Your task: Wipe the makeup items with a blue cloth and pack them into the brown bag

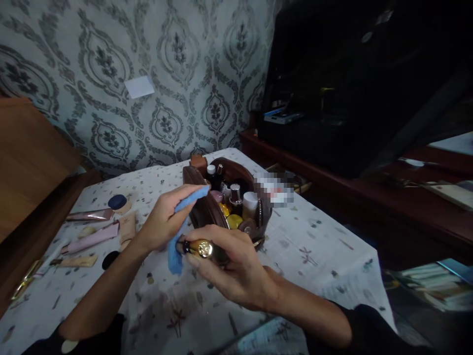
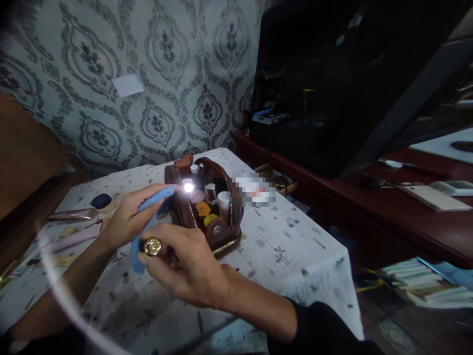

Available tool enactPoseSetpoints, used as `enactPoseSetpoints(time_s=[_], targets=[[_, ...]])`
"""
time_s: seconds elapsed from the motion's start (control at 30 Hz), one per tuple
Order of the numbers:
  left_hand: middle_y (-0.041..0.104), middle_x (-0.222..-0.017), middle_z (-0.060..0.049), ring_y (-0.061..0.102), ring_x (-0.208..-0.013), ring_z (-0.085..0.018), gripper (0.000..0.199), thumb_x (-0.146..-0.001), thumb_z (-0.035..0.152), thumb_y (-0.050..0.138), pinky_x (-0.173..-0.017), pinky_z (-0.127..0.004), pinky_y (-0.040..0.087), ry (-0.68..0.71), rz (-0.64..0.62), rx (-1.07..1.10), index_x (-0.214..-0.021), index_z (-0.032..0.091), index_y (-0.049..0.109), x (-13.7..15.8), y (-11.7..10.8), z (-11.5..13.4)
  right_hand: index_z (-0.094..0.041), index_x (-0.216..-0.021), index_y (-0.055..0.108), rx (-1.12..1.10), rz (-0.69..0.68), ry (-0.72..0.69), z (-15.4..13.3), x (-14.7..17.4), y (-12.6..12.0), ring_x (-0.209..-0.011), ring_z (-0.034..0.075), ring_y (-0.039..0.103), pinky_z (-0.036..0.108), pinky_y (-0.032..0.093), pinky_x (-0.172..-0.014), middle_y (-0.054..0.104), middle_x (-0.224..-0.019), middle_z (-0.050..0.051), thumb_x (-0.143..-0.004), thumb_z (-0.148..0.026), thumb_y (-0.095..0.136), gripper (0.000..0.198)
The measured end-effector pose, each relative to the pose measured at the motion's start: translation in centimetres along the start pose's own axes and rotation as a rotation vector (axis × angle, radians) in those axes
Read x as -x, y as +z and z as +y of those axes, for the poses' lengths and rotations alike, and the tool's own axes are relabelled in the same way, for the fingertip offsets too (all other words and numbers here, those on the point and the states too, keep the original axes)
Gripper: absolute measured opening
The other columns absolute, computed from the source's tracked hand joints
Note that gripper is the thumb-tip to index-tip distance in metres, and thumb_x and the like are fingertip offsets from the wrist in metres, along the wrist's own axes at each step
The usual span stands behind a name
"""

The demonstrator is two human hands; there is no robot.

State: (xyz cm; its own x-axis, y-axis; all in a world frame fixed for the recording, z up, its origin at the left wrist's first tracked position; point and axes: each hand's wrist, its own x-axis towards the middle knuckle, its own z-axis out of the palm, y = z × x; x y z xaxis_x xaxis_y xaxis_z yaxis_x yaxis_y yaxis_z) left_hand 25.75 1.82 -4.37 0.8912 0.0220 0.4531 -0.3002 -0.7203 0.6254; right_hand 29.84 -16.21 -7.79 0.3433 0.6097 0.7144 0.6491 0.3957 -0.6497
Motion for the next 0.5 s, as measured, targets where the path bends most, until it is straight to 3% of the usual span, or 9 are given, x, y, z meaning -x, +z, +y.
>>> enactPoseSetpoints(time_s=[0.1, 0.2, 0.37, 0.5], targets=[[0.064, -0.137, -0.005, 0.055, -0.132, -0.023, 0.039, -0.095, 0.02, 0.047, -0.114, -0.043, 0.043, 0.203, -0.148, -0.258, -0.13, 0.022, 0.064, -1.1, 0.2, -0.9, -0.02, -0.107, 0.064, 0.062, 0.026, 0.014, -0.6, 0.1, -2.0, -0.057, 0.01, 0.058, 0.022, 0.05, -0.056, 0.07, -0.08, 0.001, -0.092, -0.024, 0.062, 0.016], [0.065, -0.136, -0.005, 0.053, -0.134, -0.023, 0.041, -0.096, 0.017, 0.043, -0.113, -0.043, 0.045, 0.291, -0.2, -0.411, -0.133, 0.022, 0.061, -0.7, 0.1, -1.9, -0.022, -0.104, 0.067, 0.12, 0.096, 0.095, -0.7, -0.1, -4.0, -0.051, 0.01, 0.054, 0.023, 0.048, -0.051, 0.068, -0.075, 0.0, -0.09, -0.025, 0.063, 0.015], [0.066, -0.129, -0.01, 0.052, -0.135, -0.025, 0.037, -0.098, 0.017, 0.041, -0.111, -0.044, 0.047, 0.333, -0.096, -0.433, -0.131, 0.021, 0.059, 1.5, 0.1, -2.8, -0.024, -0.099, 0.067, 0.076, 0.327, 0.24, 0.4, -1.2, -6.8, -0.061, 0.013, 0.058, 0.023, 0.048, -0.054, 0.066, -0.075, 0.0, -0.086, -0.032, 0.069, 0.015], [0.064, -0.129, -0.012, 0.051, -0.136, -0.025, 0.037, -0.098, 0.012, 0.039, -0.112, -0.045, 0.047, 0.291, 0.021, -0.412, -0.13, 0.02, 0.057, 2.8, 1.0, -3.0, -0.023, -0.1, 0.063, 0.074, 0.288, 0.238, 1.5, -3.3, -8.6, -0.06, 0.01, 0.057, 0.022, 0.048, -0.058, 0.067, -0.077, -0.003, -0.09, -0.033, 0.065, 0.015]])
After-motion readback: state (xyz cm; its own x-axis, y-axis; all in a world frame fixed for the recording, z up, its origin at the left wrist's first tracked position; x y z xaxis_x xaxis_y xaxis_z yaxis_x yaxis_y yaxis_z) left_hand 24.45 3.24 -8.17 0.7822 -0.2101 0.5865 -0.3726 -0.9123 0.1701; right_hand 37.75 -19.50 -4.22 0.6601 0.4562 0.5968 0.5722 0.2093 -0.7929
